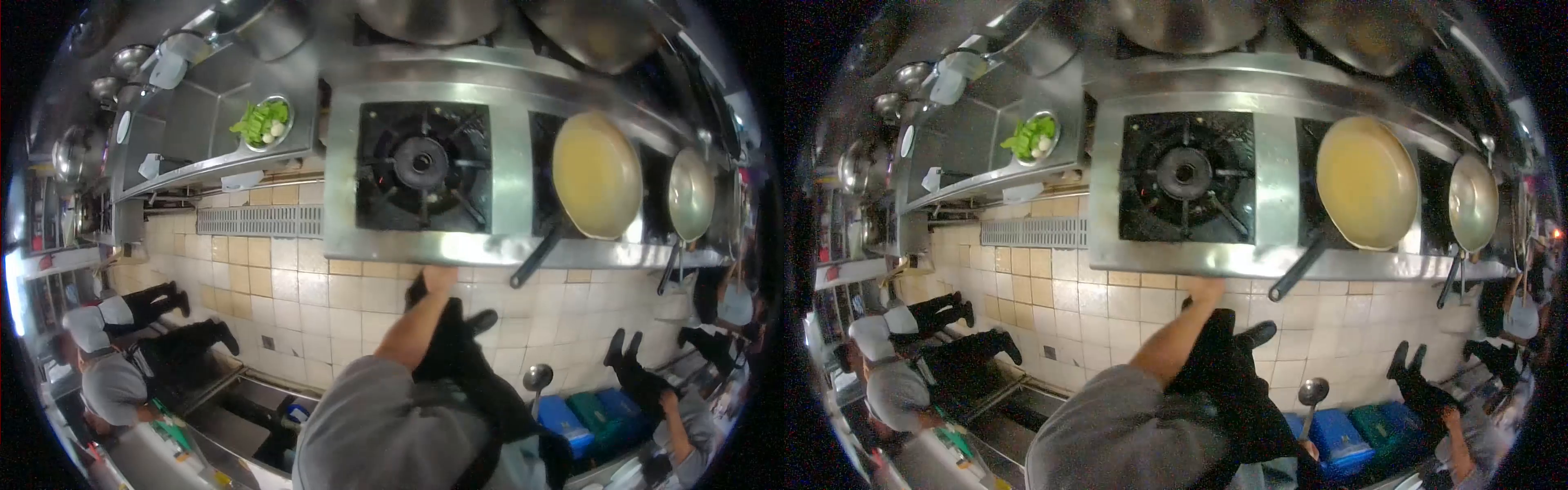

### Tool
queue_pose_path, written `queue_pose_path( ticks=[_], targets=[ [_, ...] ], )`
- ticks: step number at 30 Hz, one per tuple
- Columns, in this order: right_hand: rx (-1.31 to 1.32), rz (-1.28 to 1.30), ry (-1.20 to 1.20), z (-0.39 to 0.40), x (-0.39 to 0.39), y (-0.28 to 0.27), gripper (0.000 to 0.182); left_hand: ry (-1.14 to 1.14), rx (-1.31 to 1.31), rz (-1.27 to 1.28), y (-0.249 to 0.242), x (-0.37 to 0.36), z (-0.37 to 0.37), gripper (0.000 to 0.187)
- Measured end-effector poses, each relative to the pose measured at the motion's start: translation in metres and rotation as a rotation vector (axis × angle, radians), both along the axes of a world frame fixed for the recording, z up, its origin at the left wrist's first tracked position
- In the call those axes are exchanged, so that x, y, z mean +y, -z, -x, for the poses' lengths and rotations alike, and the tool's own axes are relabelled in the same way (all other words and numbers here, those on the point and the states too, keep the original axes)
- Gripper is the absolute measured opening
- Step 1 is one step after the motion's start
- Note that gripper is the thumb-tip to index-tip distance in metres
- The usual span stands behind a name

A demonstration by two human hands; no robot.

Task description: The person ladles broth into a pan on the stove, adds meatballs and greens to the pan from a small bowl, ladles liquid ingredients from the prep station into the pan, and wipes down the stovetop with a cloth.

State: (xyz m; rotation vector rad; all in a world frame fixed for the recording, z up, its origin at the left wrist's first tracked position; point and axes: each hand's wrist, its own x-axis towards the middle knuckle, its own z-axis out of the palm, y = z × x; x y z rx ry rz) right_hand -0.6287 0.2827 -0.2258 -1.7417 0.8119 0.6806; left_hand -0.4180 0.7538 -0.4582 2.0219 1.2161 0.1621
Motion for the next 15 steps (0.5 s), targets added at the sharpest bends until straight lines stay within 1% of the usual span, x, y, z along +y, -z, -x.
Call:
queue_pose_path(
  ticks=[2, 4, 6, 8, 9, 10, 11, 12, 13, 14, 15],
  targets=[
    [-0.012, -0.025, -0.023, -0.012, 0.021, 0.003, 0.028, 0.136, -0.096, 0.040, 0.001, 0.003, 0.009, 0.048],
    [-0.022, -0.066, -0.054, -0.028, 0.037, 0.007, 0.028, 0.337, 0.442, 0.875, -0.128, 0.059, 0.008, 0.046],
    [-0.041, -0.124, -0.074, -0.049, 0.057, 0.013, 0.027, 0.582, 0.523, 1.330, -0.137, 0.115, 0.045, 0.046],
    [-0.055, -0.179, -0.065, -0.068, 0.080, 0.015, 0.027, 0.537, 0.438, 1.340, -0.195, 0.197, 0.056, 0.037],
    [-0.057, -0.211, -0.055, -0.072, 0.090, 0.013, 0.026, 0.612, 0.261, 1.144, -0.202, 0.239, 0.061, 0.035],
    [-0.008, -0.137, -0.036, -0.086, 0.114, -0.003, 0.024, 0.357, 0.206, 0.962, -0.202, 0.276, 0.060, 0.030],
    [-0.076, -0.160, -0.028, -0.086, 0.121, 0.004, 0.023, 0.067, 0.050, 0.858, -0.190, 0.317, 0.059, 0.027],
    [-0.079, -0.160, -0.034, -0.091, 0.126, 0.007, 0.023, -0.136, -0.456, 0.784, -0.200, 0.341, 0.056, 0.022],
    [-0.064, -0.157, -0.095, -0.097, 0.129, 0.009, 0.030, -0.353, -0.475, 0.656, -0.205, 0.374, 0.036, 0.016],
    [-0.046, -0.153, -0.151, -0.101, 0.132, 0.008, 0.038, -0.429, -0.703, 0.480, -0.199, 0.400, 0.027, 0.012],
    [-0.047, -0.149, -0.148, -0.104, 0.137, 0.004, 0.038, -0.469, -0.737, 0.319, -0.222, 0.417, 0.010, 0.019]
  ],
)
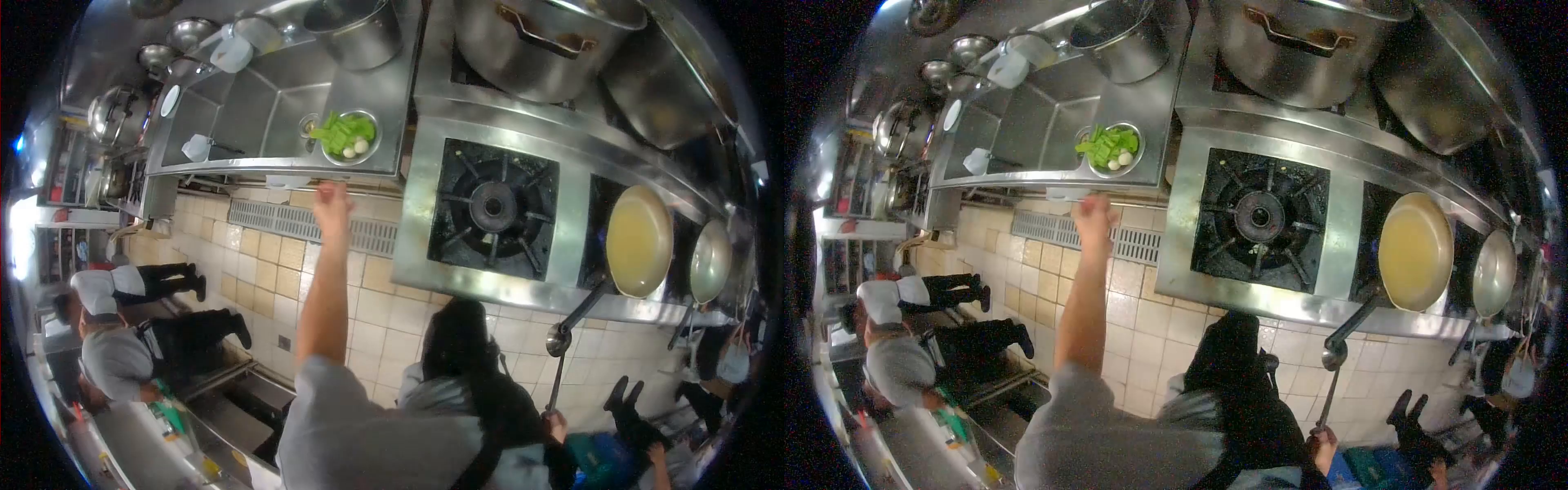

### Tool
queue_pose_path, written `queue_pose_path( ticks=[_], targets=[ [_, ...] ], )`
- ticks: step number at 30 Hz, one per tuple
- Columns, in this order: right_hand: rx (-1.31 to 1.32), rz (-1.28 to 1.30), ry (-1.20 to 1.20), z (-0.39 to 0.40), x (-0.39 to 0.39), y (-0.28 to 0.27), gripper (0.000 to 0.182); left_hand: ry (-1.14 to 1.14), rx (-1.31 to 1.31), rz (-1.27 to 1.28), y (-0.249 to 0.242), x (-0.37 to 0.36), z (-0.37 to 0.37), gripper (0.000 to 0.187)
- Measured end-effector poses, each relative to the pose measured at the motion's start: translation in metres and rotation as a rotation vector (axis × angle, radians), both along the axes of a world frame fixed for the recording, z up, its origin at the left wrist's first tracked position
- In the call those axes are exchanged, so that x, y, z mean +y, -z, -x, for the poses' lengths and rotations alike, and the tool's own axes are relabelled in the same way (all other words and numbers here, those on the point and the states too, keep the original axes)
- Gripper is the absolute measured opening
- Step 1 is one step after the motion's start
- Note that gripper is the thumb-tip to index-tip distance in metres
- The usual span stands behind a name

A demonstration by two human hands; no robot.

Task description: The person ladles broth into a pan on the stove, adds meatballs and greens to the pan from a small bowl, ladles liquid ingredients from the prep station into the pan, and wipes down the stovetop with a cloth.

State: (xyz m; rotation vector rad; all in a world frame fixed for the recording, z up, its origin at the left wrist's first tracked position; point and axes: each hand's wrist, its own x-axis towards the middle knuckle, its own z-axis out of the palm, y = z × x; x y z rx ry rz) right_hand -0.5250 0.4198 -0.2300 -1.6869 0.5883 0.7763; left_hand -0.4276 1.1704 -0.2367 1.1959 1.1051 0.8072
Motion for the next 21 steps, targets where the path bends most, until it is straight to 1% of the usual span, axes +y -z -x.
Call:
queue_pose_path(
  ticks=[2, 3, 5, 6, 7, 8, 9, 10, 11, 12, 13, 14, 15, 16, 17, 19, 21],
  targets=[
    [0.063, 0.071, -0.093, -0.002, 0.008, -0.011, 0.046, -0.130, 0.228, -0.793, 0.032, 0.063, -0.019, 0.042],
    [0.062, 0.076, -0.088, 0.005, -0.002, -0.003, 0.046, -0.126, 0.224, -0.788, 0.030, 0.084, -0.027, 0.042],
    [-0.065, 0.101, -0.167, 0.024, -0.027, 0.017, 0.035, -0.130, 0.365, -0.299, 0.022, 0.117, -0.032, 0.053],
    [-0.047, 0.118, -0.204, 0.026, -0.033, 0.016, 0.036, -0.107, 0.367, -0.293, 0.019, 0.122, -0.027, 0.053],
    [-0.031, 0.137, -0.232, 0.030, -0.035, 0.014, 0.038, 0.014, 0.280, 0.041, 0.017, 0.124, -0.023, 0.052],
    [-0.055, 0.194, -0.059, 0.044, -0.030, 0.017, 0.037, 0.141, 0.196, 0.375, 0.015, 0.126, -0.023, 0.052],
    [-0.054, 0.016, -0.036, 0.043, -0.028, 0.004, 0.035, 0.131, 0.162, 0.359, 0.026, 0.131, -0.020, 0.048],
    [-0.082, 0.091, 0.063, 0.046, -0.019, -0.001, 0.032, 0.120, 0.122, 0.341, 0.038, 0.129, -0.020, 0.045],
    [-0.111, 0.165, 0.167, 0.049, -0.006, -0.005, 0.029, 0.003, 0.120, 0.231, 0.026, 0.109, -0.026, 0.032],
    [-0.130, 0.145, 0.312, 0.050, 0.006, -0.013, 0.026, -0.017, 0.085, 0.116, 0.044, 0.114, -0.017, 0.028],
    [-0.156, 0.130, 0.464, 0.049, 0.022, -0.026, 0.024, 0.066, 0.051, 0.125, 0.038, 0.109, -0.014, 0.028],
    [-0.172, 0.102, 0.543, 0.047, 0.037, -0.043, 0.022, 0.110, 0.000, 0.188, 0.033, 0.102, -0.011, 0.022],
    [-0.189, 0.069, 0.616, 0.043, 0.051, -0.060, 0.021, 0.065, 0.024, 0.293, 0.012, 0.084, -0.019, 0.019],
    [-0.205, 0.086, 0.675, 0.044, 0.053, -0.065, 0.021, 0.097, 0.096, 0.337, 0.025, 0.097, -0.018, 0.021],
    [-0.267, 0.103, 0.693, 0.047, 0.056, -0.069, 0.021, 0.115, 0.121, 0.390, 0.026, 0.102, -0.020, 0.018],
    [-0.335, 0.129, 0.750, 0.051, 0.065, -0.080, 0.022, 0.118, -0.001, 0.462, 0.034, 0.111, -0.022, 0.014],
    [-0.405, 0.193, 0.785, 0.044, 0.073, -0.106, 0.025, 0.172, -0.022, 0.457, 0.041, 0.116, -0.029, 0.016]
  ],
)
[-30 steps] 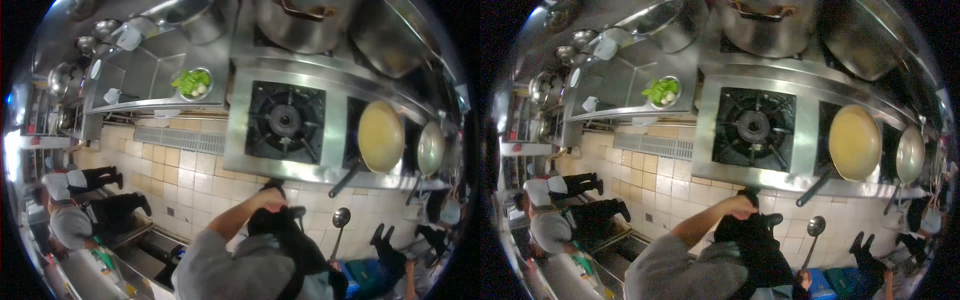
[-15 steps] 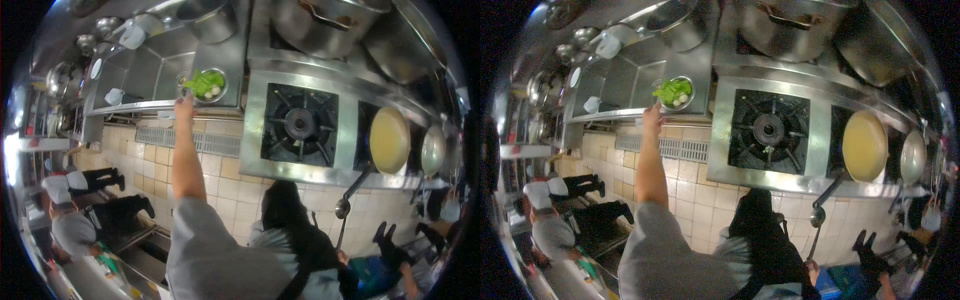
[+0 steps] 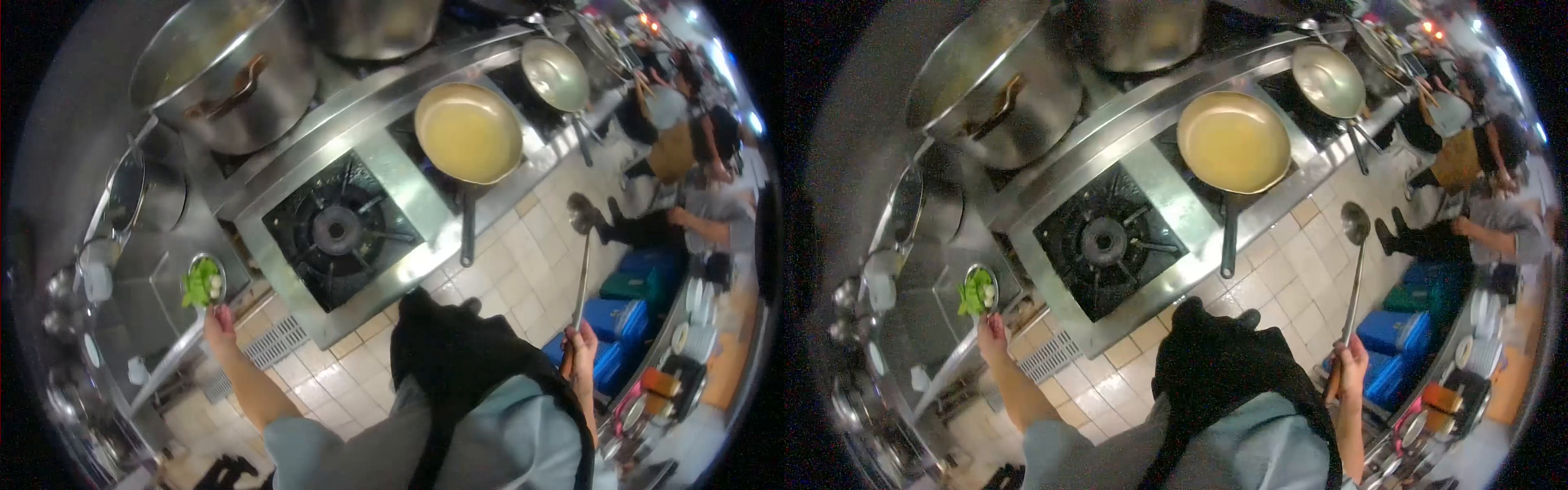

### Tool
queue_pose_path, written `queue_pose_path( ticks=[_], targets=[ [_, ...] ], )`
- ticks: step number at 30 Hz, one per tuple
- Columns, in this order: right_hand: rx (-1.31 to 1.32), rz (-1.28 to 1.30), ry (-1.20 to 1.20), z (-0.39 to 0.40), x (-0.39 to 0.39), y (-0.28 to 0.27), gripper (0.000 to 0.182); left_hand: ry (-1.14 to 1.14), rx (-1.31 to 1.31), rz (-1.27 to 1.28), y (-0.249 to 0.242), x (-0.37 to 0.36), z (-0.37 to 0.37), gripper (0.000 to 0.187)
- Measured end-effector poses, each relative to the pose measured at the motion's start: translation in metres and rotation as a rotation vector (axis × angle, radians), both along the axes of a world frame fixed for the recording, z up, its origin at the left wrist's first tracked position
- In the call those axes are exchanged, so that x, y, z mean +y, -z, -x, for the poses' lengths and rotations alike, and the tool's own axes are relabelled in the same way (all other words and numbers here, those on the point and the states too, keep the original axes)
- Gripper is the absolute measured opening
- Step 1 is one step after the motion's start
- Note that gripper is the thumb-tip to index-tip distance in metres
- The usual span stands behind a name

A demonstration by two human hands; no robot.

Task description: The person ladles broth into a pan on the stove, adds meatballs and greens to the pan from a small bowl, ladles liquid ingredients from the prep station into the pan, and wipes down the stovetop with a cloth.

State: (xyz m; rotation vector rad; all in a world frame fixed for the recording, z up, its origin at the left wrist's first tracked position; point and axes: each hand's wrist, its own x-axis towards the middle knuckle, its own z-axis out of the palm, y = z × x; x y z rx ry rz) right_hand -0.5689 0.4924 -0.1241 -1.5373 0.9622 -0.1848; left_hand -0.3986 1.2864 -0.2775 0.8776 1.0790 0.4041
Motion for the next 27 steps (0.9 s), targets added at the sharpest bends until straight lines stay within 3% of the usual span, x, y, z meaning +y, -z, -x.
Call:
queue_pose_path(
  ticks=[2, 6, 8, 10, 11, 12, 14, 16, 19, 24, 27],
  targets=[
    [-0.021, -0.013, -0.018, -0.002, -0.003, -0.010, 0.033, 0.011, 0.109, -0.011, 0.008, 0.009, -0.012, 0.016],
    [0.010, 0.056, -0.157, -0.009, -0.011, -0.005, 0.045, -0.115, 0.039, -0.029, 0.038, 0.024, -0.038, 0.021],
    [-0.011, 0.263, -0.286, -0.021, -0.018, 0.003, 0.047, -0.121, -0.037, -0.093, 0.013, -0.004, -0.045, 0.023],
    [-0.021, 0.257, -0.294, -0.041, -0.020, 0.001, 0.050, -0.127, 0.013, -0.100, -0.012, -0.026, -0.047, 0.022],
    [-0.030, 0.292, -0.312, -0.049, -0.023, 0.004, 0.050, -0.125, 0.012, -0.103, 0.003, -0.016, -0.035, 0.022],
    [-0.040, 0.329, -0.330, -0.057, -0.028, 0.006, 0.051, 0.195, 0.037, -0.706, 0.028, -0.001, -0.014, 0.021],
    [0.017, 0.293, -0.337, -0.074, -0.039, 0.007, 0.052, 0.518, 0.063, -1.309, 0.029, 0.000, -0.006, 0.021],
    [0.026, 0.362, -0.387, -0.097, -0.050, 0.008, 0.054, 0.014, -0.082, -0.100, -0.019, -0.027, -0.010, 0.024],
    [-0.047, 0.417, -0.472, -0.131, -0.079, 0.024, 0.054, 0.074, 0.031, -0.250, -0.089, -0.093, 0.004, 0.028],
    [-0.098, 0.427, -0.638, -0.212, -0.122, 0.035, 0.051, 0.057, -0.067, -0.289, -0.180, -0.228, 0.027, 0.031],
    [-0.101, 0.519, -0.777, -0.266, -0.150, 0.052, 0.051, 0.079, -0.085, -0.298, -0.192, -0.271, 0.062, 0.032]
  ],
)
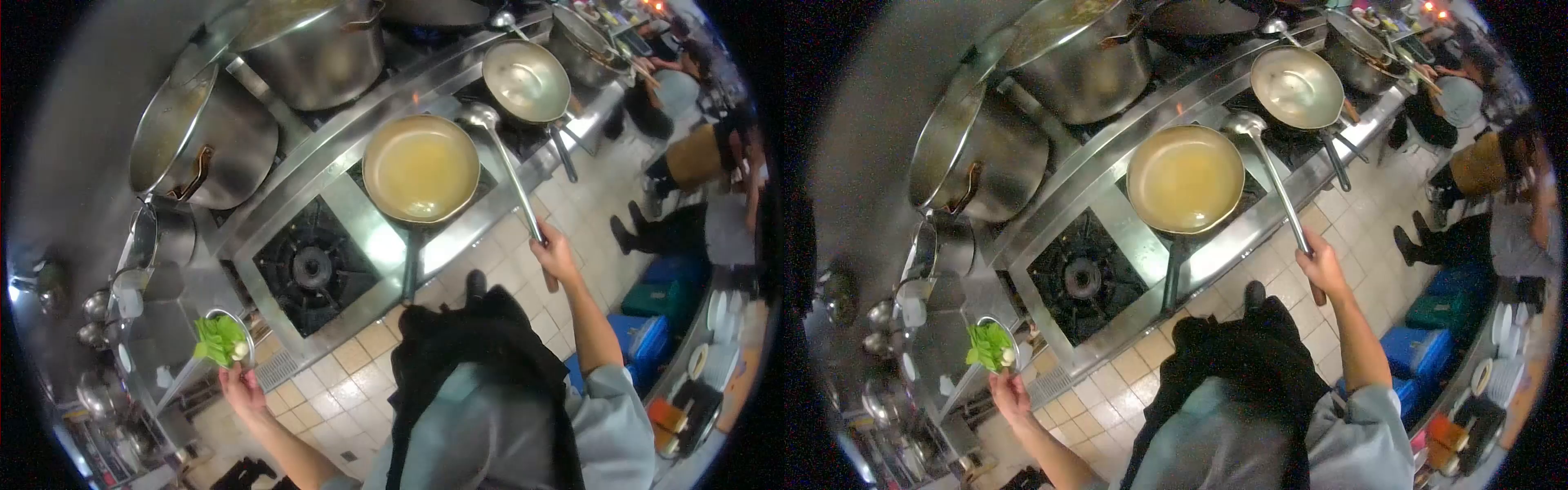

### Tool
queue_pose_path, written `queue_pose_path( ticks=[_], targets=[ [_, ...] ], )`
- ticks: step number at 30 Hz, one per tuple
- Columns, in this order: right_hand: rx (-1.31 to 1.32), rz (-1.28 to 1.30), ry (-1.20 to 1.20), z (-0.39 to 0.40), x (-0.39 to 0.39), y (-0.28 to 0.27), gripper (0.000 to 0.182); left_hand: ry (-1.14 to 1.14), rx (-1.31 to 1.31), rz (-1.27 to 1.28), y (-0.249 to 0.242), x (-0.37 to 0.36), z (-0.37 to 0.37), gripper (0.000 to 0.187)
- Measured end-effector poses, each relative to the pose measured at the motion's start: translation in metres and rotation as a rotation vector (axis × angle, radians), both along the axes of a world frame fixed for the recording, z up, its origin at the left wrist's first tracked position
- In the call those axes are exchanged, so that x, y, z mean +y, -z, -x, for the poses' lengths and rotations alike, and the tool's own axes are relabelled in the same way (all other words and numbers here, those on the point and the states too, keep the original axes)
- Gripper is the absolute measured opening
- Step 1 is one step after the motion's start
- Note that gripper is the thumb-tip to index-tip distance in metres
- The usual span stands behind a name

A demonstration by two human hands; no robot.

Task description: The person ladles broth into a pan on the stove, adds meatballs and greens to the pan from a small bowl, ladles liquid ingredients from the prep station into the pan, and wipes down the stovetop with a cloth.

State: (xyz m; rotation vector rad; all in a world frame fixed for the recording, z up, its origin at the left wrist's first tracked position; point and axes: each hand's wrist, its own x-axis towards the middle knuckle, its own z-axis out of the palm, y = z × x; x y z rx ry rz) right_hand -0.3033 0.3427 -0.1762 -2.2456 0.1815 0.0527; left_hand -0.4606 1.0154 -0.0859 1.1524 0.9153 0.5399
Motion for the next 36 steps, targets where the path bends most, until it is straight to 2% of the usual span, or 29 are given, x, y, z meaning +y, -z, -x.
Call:
queue_pose_path(
  ticks=[1, 2, 7, 9, 10, 11, 13, 14, 16, 17, 18, 22, 30, 36],
  targets=[
    [0.008, -0.014, -0.016, -0.014, -0.007, 0.004, 0.051, 0.056, -0.002, 0.017, -0.012, -0.020, 0.006, 0.031],
    [0.006, -0.026, -0.049, -0.029, -0.015, 0.009, 0.051, -0.070, 0.020, 0.036, -0.017, -0.048, 0.011, 0.033],
    [-0.039, -0.078, -0.119, -0.095, -0.046, 0.065, 0.050, -0.147, 0.072, 0.059, -0.047, -0.159, 0.017, 0.039],
    [-0.049, -0.104, -0.076, -0.112, -0.053, 0.077, 0.049, -0.181, 0.113, 0.065, -0.052, -0.185, 0.012, 0.041],
    [0.006, -0.052, -0.114, -0.115, -0.047, 0.050, 0.048, -0.077, 0.108, 0.072, -0.050, -0.186, 0.018, 0.043],
    [0.007, -0.053, -0.122, -0.116, -0.046, 0.041, 0.048, -0.086, 0.108, 0.071, -0.049, -0.188, 0.019, 0.043],
    [0.135, -0.263, -0.100, -0.114, -0.045, 0.023, 0.049, -0.085, 0.131, 0.044, -0.046, -0.198, 0.010, 0.044],
    [0.134, -0.255, -0.106, -0.109, -0.043, 0.009, 0.049, -0.117, 0.123, 0.058, -0.046, -0.205, 0.002, 0.043],
    [0.160, -0.542, -0.006, -0.089, -0.035, -0.024, 0.049, -0.132, 0.108, 0.079, -0.041, -0.211, -0.016, 0.043],
    [0.165, -0.534, -0.007, -0.077, -0.036, -0.037, 0.049, -0.141, 0.094, 0.091, -0.039, -0.211, -0.019, 0.043],
    [0.209, -0.634, 0.033, -0.066, -0.036, -0.049, 0.048, -0.042, 0.078, 0.104, -0.032, -0.202, -0.017, 0.044],
    [0.300, -0.833, 0.078, -0.034, -0.031, -0.092, 0.046, -0.081, 0.138, 0.098, -0.023, -0.203, -0.048, 0.043],
    [0.403, -0.806, 0.128, -0.013, 0.000, -0.104, 0.043, 0.152, 0.090, 0.124, -0.014, -0.175, -0.071, 0.042],
    [0.432, -0.744, 0.125, -0.012, 0.010, -0.098, 0.039, 0.166, 0.095, 0.115, -0.016, -0.166, -0.072, 0.044]
  ],
)
